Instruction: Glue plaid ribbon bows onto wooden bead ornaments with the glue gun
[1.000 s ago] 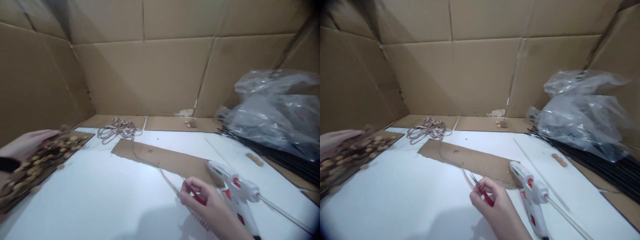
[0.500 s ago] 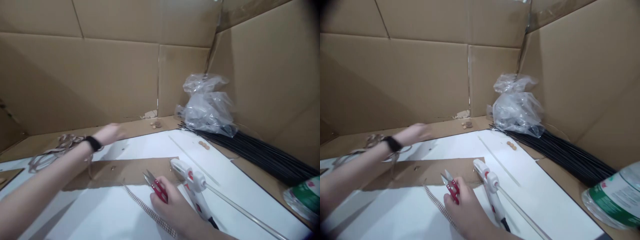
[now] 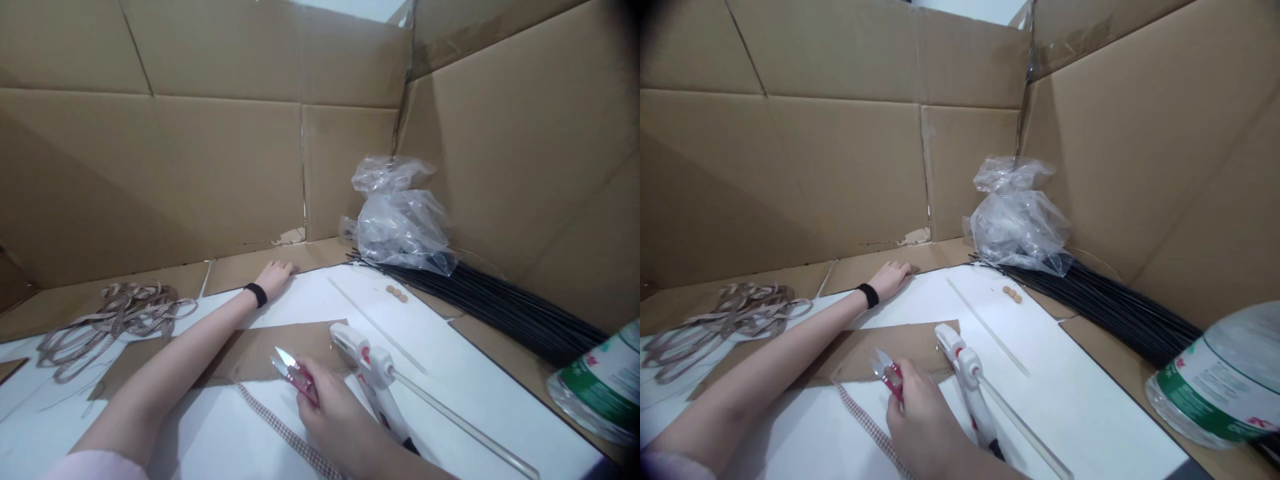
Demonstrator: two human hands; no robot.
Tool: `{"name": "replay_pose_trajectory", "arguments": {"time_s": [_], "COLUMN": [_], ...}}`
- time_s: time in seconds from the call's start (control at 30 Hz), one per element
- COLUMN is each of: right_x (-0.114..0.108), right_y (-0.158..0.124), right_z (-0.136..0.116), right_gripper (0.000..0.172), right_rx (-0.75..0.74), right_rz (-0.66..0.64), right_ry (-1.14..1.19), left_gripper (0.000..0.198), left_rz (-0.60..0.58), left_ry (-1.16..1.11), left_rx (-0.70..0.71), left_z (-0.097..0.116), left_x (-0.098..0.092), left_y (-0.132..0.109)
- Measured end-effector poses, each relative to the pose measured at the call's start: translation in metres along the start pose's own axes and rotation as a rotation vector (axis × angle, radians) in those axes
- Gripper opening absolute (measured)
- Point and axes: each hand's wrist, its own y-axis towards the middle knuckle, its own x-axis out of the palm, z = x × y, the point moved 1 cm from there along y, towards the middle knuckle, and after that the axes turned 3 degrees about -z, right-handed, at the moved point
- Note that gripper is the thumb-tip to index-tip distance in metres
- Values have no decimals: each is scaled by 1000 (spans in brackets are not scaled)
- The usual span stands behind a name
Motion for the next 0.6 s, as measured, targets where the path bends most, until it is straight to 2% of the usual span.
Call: {"name": "replay_pose_trajectory", "arguments": {"time_s": [0.17, 0.27, 0.33, 0.4, 0.5, 0.6], "right_x": [-8, -9, -6, -3, -3, -9], "right_y": [0, 2, 4, 6, 5, 1], "right_z": [-7, -12, -14, -15, -17, -25], "right_gripper": [20, 19, 21, 21, 22, 29], "right_rx": [8, -19, -68, -103, -148, -211], "right_rz": [69, 114, 127, 119, 132, 144], "right_ry": [-283, -463, -524, -542, -508, -130], "left_gripper": [26, 29, 29, 26, 21, 18], "left_rz": [121, 127, 103, 38, 3, 45], "left_ry": [-238, -438, -550, -797, -1141, -1206], "left_rx": [-86, -115, -130, -194, -307, -311], "left_z": [11, 32, 50, 67, 87, 99], "left_x": [-49, -78, -90, -93, -86, -76], "left_y": [-78, -125, -153, -175, -199, -211]}}
